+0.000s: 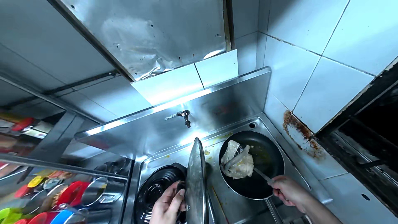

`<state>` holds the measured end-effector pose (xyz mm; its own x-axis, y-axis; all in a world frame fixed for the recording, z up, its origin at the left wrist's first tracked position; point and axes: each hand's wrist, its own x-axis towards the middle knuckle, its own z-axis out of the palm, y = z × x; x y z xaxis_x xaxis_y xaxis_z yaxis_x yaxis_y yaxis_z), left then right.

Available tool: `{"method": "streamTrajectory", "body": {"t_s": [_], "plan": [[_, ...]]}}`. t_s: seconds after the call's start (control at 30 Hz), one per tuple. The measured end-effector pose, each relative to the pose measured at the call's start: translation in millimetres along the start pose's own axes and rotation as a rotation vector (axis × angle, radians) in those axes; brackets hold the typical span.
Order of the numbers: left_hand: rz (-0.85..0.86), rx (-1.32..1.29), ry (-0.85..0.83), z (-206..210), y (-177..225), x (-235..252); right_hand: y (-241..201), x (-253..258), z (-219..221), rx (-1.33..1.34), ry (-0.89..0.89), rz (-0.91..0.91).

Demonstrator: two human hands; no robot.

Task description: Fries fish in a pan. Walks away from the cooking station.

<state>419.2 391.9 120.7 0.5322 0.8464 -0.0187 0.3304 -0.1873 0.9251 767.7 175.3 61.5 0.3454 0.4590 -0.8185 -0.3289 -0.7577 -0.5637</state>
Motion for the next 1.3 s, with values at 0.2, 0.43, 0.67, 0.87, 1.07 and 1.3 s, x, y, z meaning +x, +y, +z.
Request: {"method": "streamTrajectory", "body": {"t_s": [0.2,0.43,0.67,0.87,1.07,1.3], "plan": [[0.011,-0.001,-0.004,2.2,-1.4,4.9,-9.5,-4.9,11.7,-0.018,-0.036,-0.002],[0.027,-0.009,-0.023,6.1,-5.0,7.4,-8.2,-1.6,31.5,0.090,-0.065,0.023],[0.013,-0.047,-0.024,9.8,-4.8,9.2,-6.9,8.7,43.7,0.199,-0.080,-0.014],[0.036,-0.042,-0.038,10.3,-3.6,16.1,-2.0,17.6,30.4,0.206,-0.096,-0.050],[0.037,-0.014,-0.052,10.8,0.0,24.5,6.8,32.1,33.1,0.194,-0.111,-0.073],[0.025,-0.006,-0.064,11.2,2.1,30.8,8.4,40.0,30.7,0.192,-0.155,-0.061]]}}
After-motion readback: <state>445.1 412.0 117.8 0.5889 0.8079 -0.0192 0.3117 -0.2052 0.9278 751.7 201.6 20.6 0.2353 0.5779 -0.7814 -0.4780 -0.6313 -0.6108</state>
